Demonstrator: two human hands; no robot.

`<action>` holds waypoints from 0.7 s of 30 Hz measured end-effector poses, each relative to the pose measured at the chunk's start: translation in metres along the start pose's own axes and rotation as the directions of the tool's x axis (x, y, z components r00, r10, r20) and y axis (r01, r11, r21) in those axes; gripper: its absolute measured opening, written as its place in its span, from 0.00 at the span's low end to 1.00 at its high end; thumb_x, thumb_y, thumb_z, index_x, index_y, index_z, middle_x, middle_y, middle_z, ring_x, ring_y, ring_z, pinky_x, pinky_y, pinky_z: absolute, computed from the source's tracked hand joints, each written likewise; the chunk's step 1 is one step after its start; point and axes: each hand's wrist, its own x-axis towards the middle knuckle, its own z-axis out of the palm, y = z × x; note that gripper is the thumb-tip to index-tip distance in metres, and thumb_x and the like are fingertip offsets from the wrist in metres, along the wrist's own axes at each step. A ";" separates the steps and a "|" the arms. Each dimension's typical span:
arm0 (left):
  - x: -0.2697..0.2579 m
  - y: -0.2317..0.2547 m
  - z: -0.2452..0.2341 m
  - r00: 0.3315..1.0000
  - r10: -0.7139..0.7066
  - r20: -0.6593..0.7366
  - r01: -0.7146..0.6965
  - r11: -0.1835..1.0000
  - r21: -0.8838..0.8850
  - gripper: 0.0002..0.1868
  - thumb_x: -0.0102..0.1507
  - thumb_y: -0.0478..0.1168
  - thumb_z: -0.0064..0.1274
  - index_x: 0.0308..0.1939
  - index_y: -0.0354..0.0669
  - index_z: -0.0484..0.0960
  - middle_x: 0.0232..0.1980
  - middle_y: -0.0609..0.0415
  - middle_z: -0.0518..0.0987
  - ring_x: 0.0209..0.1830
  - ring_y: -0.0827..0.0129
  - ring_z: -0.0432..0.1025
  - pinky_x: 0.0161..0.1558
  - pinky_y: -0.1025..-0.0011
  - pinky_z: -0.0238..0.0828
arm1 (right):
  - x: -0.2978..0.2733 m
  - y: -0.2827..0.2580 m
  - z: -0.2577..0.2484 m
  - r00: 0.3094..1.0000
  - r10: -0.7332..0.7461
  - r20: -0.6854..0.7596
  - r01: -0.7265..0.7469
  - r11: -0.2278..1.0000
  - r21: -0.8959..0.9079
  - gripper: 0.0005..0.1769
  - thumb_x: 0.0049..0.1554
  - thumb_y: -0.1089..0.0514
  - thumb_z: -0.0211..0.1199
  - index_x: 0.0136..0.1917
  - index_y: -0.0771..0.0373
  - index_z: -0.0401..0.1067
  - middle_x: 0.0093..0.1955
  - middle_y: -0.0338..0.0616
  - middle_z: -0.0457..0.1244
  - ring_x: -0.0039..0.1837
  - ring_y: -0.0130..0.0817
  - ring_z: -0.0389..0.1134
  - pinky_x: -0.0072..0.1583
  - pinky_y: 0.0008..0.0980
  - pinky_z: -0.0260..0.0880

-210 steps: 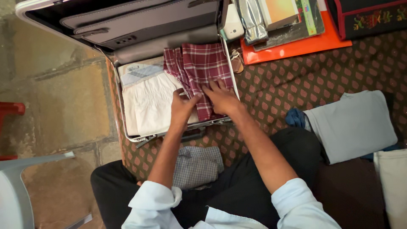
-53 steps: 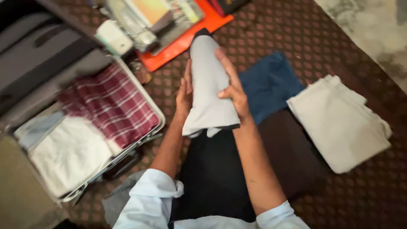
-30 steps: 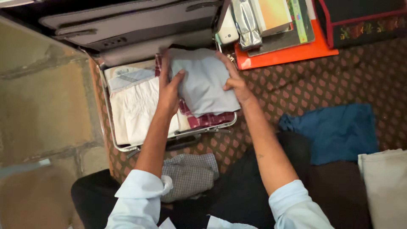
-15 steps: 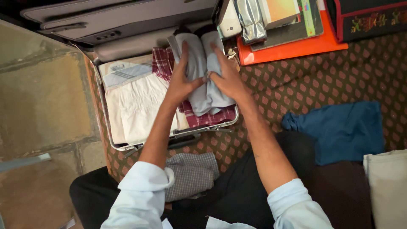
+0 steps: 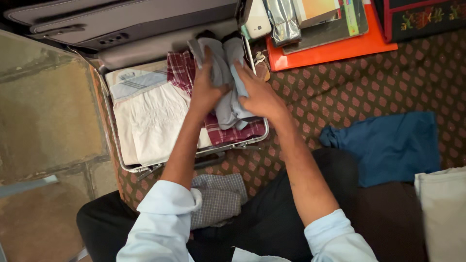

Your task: The person removes several items, including a phone box and a decorative case, from a suitcase and places them on the floor. They then fold and pack multiple pieces of clothing, including white, plaid, and blue garments, into the suitcase.

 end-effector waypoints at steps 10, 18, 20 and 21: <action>-0.011 0.021 -0.018 0.985 -0.105 -0.135 0.016 0.843 -0.538 0.51 0.60 0.31 0.62 0.85 0.47 0.57 0.89 0.44 0.54 0.88 0.55 0.47 0.81 0.60 0.50 | 0.003 0.013 -0.013 0.994 0.075 0.084 -0.094 0.963 0.251 0.42 0.58 0.56 0.51 0.83 0.61 0.44 0.84 0.58 0.45 0.84 0.51 0.45 0.78 0.39 0.45; -0.001 0.044 -0.007 0.998 0.059 0.036 -0.034 0.871 -0.490 0.61 0.52 0.30 0.66 0.83 0.54 0.47 0.87 0.47 0.45 0.86 0.49 0.47 0.82 0.56 0.48 | 0.018 0.028 0.009 1.000 0.024 0.013 -0.026 0.692 0.721 0.38 0.67 0.44 0.41 0.84 0.66 0.48 0.85 0.58 0.50 0.87 0.48 0.44 0.82 0.41 0.41; 0.000 0.039 -0.001 0.986 0.152 0.063 -0.109 0.889 -0.445 0.62 0.53 0.28 0.67 0.84 0.55 0.44 0.88 0.48 0.41 0.88 0.52 0.43 0.83 0.58 0.45 | 0.017 0.023 0.007 0.986 0.166 -0.029 -0.108 0.759 0.642 0.39 0.68 0.42 0.42 0.84 0.63 0.43 0.86 0.56 0.42 0.86 0.48 0.34 0.80 0.43 0.33; 0.000 0.037 0.005 0.988 0.138 0.072 -0.085 0.867 -0.490 0.62 0.53 0.27 0.66 0.84 0.55 0.44 0.88 0.48 0.41 0.87 0.52 0.44 0.83 0.59 0.47 | 0.015 0.020 0.007 0.971 0.232 -0.056 -0.153 0.785 0.601 0.39 0.69 0.41 0.42 0.85 0.62 0.40 0.86 0.56 0.38 0.86 0.47 0.29 0.79 0.44 0.28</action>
